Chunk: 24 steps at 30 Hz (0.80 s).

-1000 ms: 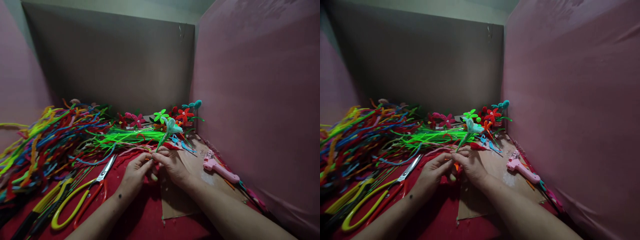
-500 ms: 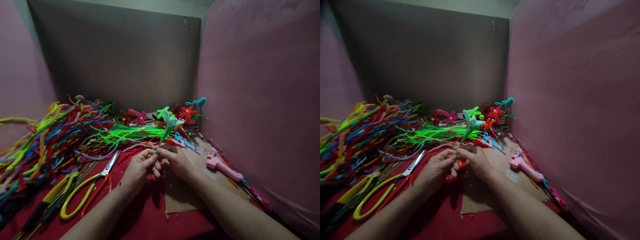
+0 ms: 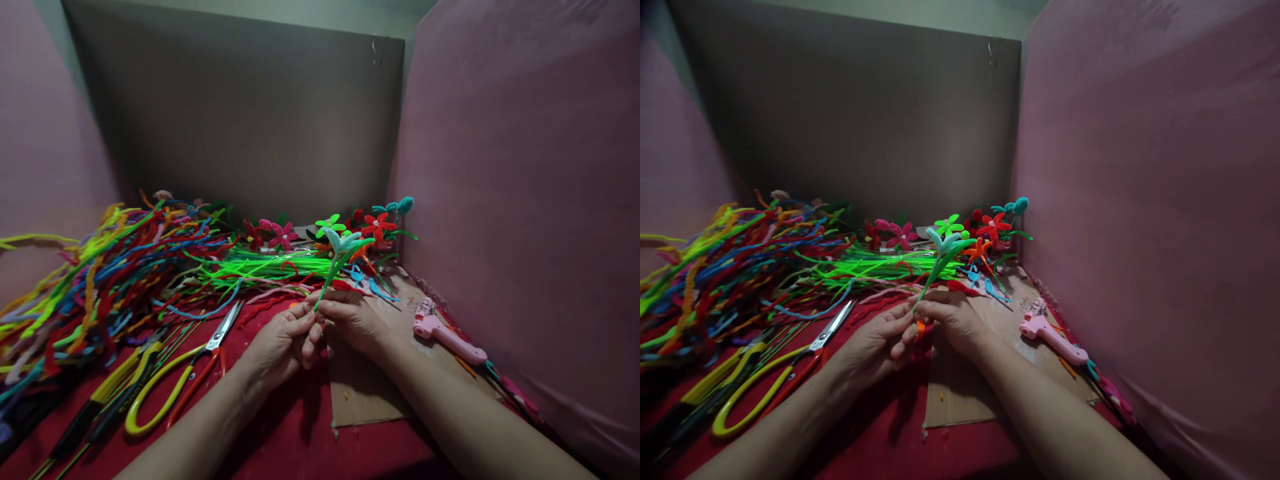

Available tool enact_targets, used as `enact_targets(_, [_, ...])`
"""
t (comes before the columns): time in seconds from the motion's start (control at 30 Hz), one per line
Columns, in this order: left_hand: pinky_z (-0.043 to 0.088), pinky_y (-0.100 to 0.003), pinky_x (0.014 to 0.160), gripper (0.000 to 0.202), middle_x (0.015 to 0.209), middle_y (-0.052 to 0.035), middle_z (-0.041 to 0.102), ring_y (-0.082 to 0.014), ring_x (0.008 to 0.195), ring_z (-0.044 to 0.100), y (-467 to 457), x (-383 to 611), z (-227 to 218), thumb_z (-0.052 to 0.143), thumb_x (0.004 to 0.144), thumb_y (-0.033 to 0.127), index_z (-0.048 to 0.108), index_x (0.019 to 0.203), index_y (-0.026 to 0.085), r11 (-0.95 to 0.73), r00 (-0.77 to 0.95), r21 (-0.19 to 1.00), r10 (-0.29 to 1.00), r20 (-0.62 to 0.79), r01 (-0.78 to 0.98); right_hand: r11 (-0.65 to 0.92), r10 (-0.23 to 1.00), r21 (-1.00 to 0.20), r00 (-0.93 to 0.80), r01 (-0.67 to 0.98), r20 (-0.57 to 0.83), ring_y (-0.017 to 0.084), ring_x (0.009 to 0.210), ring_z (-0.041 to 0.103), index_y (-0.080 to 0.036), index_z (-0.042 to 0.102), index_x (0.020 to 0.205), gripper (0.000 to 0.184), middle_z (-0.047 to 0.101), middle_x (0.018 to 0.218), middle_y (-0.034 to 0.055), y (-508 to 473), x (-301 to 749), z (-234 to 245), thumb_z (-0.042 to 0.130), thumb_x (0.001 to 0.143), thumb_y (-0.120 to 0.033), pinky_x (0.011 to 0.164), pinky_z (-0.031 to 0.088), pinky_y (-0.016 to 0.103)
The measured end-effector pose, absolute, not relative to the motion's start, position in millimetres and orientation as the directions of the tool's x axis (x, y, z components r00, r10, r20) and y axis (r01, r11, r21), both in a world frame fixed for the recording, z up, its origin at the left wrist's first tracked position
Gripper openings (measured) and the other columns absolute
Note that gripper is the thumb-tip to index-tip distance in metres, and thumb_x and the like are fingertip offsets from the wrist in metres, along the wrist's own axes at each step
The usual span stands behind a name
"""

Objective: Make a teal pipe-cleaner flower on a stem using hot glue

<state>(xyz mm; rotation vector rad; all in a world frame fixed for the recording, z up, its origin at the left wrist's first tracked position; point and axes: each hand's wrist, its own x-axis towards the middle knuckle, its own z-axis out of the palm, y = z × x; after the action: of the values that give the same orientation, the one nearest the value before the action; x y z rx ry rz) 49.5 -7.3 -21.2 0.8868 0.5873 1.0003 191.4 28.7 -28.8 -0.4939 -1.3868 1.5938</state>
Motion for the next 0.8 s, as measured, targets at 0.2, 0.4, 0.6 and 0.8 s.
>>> enact_targets(0.2, [0.038, -0.014, 0.029, 0.025, 0.053, 0.0054, 0.053, -0.0038, 0.029, 0.04, -10.0, 47.8, -19.7, 0.052, 0.085, 0.021, 0.052, 0.11, 0.019, 0.275, 0.484, 0.84, 0.875, -0.017, -0.468, 0.031, 0.833, -0.894, -0.483, -0.447, 0.27, 0.013, 0.065, 0.056, -0.017, 0.071, 0.081, 0.017, 0.062, 0.069, 0.0014, 30.7, 191.4, -29.2, 0.067, 0.067, -0.024, 0.069, 0.043, 0.028])
enact_targets(0.4, [0.03, -0.014, 0.026, 0.012, 0.048, 0.0056, 0.052, -0.0034, 0.024, 0.034, -11.5, 45.7, -19.0, 0.054, 0.083, 0.026, 0.056, 0.089, 0.016, 0.277, 0.542, 0.842, 0.84, 0.021, -0.462, 0.051, 0.841, -0.869, -0.448, -0.493, 0.304, 0.014, 0.07, 0.057, -0.018, 0.071, 0.072, 0.011, 0.065, 0.075, 0.0023, 22.4, 190.0, -23.0, 0.072, 0.063, -0.025, 0.075, 0.044, 0.03])
enact_targets(0.6, [0.044, -0.024, 0.056, 0.014, 0.065, -0.0015, 0.064, -0.0136, 0.055, 0.059, -16.2, 52.4, -15.7, 0.06, 0.078, 0.03, 0.061, 0.082, 0.017, -0.219, 0.195, 0.975, 0.958, 0.208, 0.038, 0.019, 0.927, -0.867, -0.315, -0.497, 0.201, 0.011, 0.053, 0.052, -0.017, 0.064, 0.068, 0.009, 0.057, 0.061, -0.0025, 22.1, 182.5, -28.5, 0.069, 0.067, -0.025, 0.055, 0.042, 0.025])
enact_targets(0.8, [0.03, -0.023, 0.052, 0.017, 0.056, 0.0011, 0.058, -0.013, 0.047, 0.047, -18.5, 50.2, -25.1, 0.063, 0.074, 0.024, 0.067, 0.09, 0.024, -0.399, 0.006, 0.769, 0.889, 0.457, 0.499, 0.006, 0.964, -0.84, -0.221, -0.542, 0.149, 0.009, 0.055, 0.05, -0.015, 0.062, 0.065, 0.012, 0.057, 0.062, -0.0019, 15.5, 178.3, -27.4, 0.07, 0.066, -0.023, 0.054, 0.04, 0.022])
